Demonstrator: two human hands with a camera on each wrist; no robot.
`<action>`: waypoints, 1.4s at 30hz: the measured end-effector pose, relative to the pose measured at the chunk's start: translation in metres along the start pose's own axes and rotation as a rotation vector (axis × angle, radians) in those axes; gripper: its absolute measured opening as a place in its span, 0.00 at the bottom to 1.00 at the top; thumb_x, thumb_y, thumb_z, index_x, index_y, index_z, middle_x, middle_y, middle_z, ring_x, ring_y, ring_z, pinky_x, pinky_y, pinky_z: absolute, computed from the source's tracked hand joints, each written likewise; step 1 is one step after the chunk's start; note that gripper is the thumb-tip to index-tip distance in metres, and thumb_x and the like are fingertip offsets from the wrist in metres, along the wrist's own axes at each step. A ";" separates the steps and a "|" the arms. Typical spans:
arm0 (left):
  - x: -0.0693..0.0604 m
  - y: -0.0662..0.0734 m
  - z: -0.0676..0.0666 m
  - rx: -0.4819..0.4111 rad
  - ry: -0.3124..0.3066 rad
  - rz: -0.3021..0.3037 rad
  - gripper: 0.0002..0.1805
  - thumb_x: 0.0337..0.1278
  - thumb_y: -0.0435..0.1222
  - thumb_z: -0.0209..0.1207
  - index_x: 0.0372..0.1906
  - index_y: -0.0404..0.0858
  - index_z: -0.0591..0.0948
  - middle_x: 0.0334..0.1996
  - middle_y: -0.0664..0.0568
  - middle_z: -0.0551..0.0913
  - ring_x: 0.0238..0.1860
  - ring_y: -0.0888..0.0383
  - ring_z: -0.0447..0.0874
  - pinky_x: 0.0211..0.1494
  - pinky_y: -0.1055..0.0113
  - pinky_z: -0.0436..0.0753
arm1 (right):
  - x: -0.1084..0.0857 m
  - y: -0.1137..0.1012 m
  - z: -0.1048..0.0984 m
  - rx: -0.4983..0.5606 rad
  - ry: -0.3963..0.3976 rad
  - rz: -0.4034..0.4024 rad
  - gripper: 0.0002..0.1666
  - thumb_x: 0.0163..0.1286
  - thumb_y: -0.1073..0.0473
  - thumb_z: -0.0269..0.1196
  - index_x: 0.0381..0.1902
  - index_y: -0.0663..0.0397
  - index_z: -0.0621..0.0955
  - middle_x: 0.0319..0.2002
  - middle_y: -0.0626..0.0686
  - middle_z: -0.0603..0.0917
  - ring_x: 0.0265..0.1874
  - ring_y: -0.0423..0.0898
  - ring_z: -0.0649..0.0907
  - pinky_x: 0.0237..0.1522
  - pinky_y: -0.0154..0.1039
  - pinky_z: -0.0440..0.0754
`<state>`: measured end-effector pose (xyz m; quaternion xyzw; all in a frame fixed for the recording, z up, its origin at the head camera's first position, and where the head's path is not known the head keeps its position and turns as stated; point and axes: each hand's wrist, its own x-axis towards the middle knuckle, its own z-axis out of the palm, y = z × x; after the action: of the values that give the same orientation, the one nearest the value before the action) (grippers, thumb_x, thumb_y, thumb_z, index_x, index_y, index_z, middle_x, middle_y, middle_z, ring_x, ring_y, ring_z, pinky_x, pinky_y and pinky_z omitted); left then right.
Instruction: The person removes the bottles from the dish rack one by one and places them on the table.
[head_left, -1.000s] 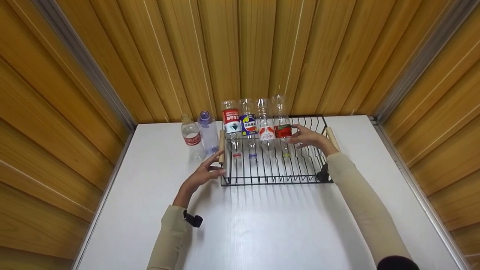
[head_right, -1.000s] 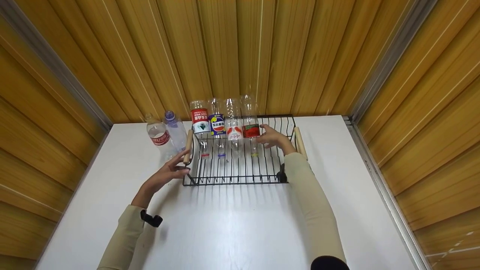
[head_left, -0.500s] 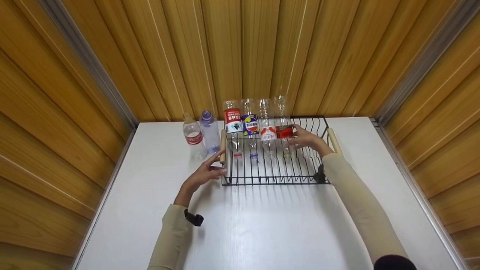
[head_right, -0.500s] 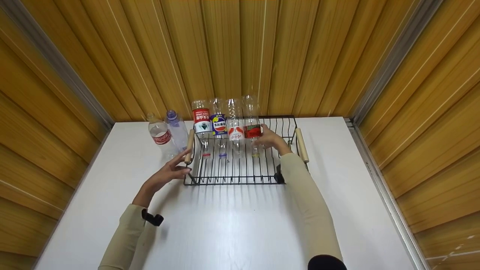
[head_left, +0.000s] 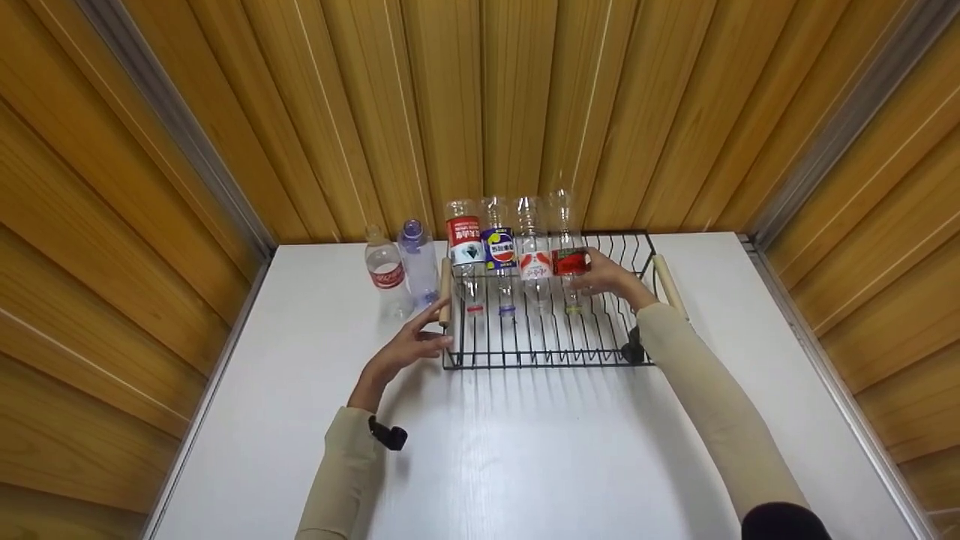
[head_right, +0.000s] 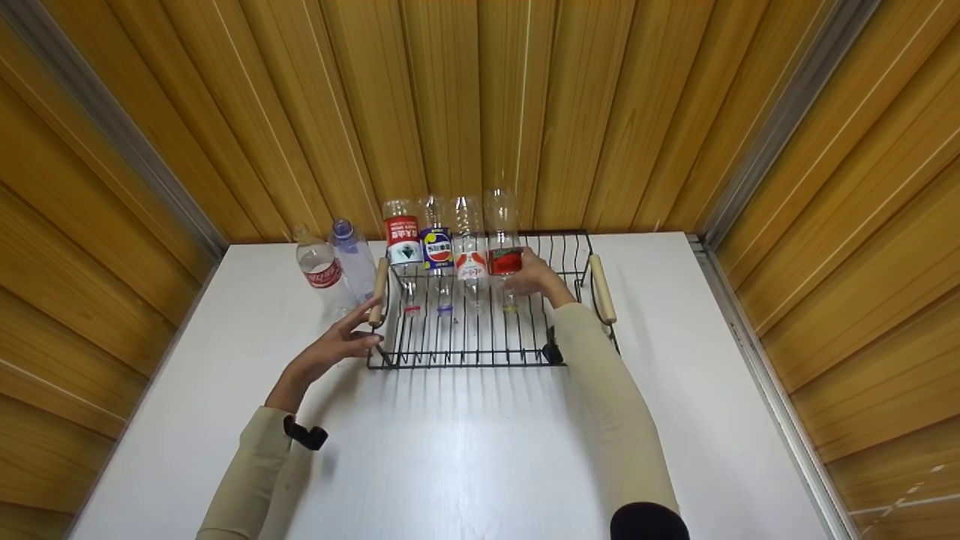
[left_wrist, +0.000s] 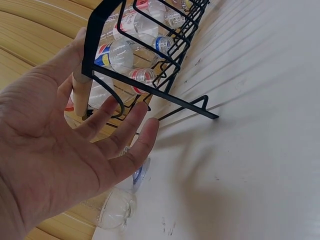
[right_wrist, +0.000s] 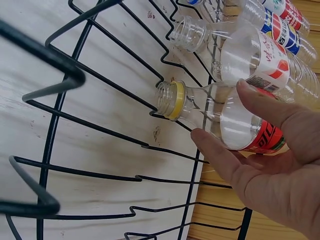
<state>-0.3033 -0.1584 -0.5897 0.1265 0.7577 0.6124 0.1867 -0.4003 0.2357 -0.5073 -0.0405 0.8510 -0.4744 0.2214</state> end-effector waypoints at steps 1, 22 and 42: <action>0.000 0.001 0.000 0.000 0.004 0.000 0.44 0.68 0.37 0.64 0.82 0.59 0.56 0.79 0.38 0.56 0.66 0.39 0.77 0.61 0.48 0.84 | -0.001 -0.001 -0.001 0.005 0.005 0.003 0.53 0.69 0.70 0.64 0.80 0.64 0.45 0.69 0.74 0.67 0.42 0.44 0.79 0.46 0.35 0.84; -0.002 0.010 0.001 0.010 -0.014 -0.034 0.43 0.69 0.38 0.63 0.81 0.62 0.55 0.79 0.39 0.56 0.68 0.36 0.75 0.62 0.48 0.83 | -0.036 -0.002 -0.014 -0.020 0.080 -0.017 0.50 0.65 0.63 0.72 0.75 0.69 0.57 0.57 0.68 0.76 0.45 0.50 0.83 0.56 0.48 0.87; -0.007 0.014 0.000 -0.040 -0.059 -0.036 0.46 0.67 0.41 0.65 0.82 0.60 0.54 0.80 0.39 0.53 0.70 0.35 0.71 0.67 0.43 0.79 | -0.076 0.005 -0.009 0.018 0.112 -0.202 0.55 0.62 0.62 0.75 0.79 0.64 0.57 0.65 0.71 0.73 0.50 0.51 0.85 0.47 0.33 0.87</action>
<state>-0.2977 -0.1587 -0.5755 0.1271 0.7417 0.6200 0.2221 -0.3349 0.2670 -0.4819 -0.0974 0.8493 -0.5036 0.1248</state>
